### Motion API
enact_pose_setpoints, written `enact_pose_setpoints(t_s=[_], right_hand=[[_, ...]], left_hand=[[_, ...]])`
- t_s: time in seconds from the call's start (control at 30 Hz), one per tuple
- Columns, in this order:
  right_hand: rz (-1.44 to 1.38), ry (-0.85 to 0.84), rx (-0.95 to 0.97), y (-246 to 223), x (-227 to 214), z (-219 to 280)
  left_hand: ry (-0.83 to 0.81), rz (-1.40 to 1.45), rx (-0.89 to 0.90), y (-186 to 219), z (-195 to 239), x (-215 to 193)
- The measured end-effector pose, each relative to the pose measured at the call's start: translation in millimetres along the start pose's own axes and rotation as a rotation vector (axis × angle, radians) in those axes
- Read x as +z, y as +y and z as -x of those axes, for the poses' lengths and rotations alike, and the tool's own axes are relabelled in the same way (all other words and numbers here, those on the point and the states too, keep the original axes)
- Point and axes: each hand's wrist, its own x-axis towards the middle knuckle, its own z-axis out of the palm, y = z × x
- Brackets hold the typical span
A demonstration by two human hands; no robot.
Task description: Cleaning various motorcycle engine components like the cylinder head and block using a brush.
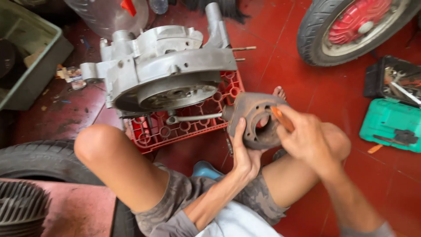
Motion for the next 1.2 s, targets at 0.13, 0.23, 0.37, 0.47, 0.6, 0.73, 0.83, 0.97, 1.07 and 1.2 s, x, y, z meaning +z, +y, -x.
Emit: enact_pose_setpoints(t_s=[0.13, 0.23, 0.37, 0.47, 0.6, 0.73, 0.83, 0.97, 1.07, 1.2], right_hand=[[-0.029, 0.083, -0.21, 6, -22, -46], [-0.047, 0.114, -0.21, 18, -20, -86], [-0.032, 0.095, -0.156, -7, -35, -105], [-0.036, 0.091, -0.184, 11, -32, -128], [0.077, 0.072, -0.219, 38, -6, -141], [0.074, 0.001, -0.144, 27, -3, -143], [0.08, -0.056, -0.115, 26, 8, -154], [0.098, -0.059, -0.119, 14, 17, -158], [0.071, -0.081, -0.144, 4, 25, -163], [-0.079, -0.172, -0.154, -18, 32, -155]], left_hand=[[-0.218, 0.118, -0.136, -12, -23, 23], [-0.345, 0.132, -0.242, -13, -56, 18], [-0.363, 0.06, -0.433, 15, -67, 7], [-0.461, -0.566, -0.255, 53, -55, 3], [-0.345, -1.709, 0.787, 74, -86, -38], [-0.273, -1.929, 0.855, 54, -113, -54], [-0.253, -1.969, 1.045, 46, -115, -67], [-0.276, -2.042, 1.234, 36, -134, -107], [-0.271, -1.872, 1.275, 36, -132, -107], [-0.164, -1.786, 1.261, 36, -131, -121]])
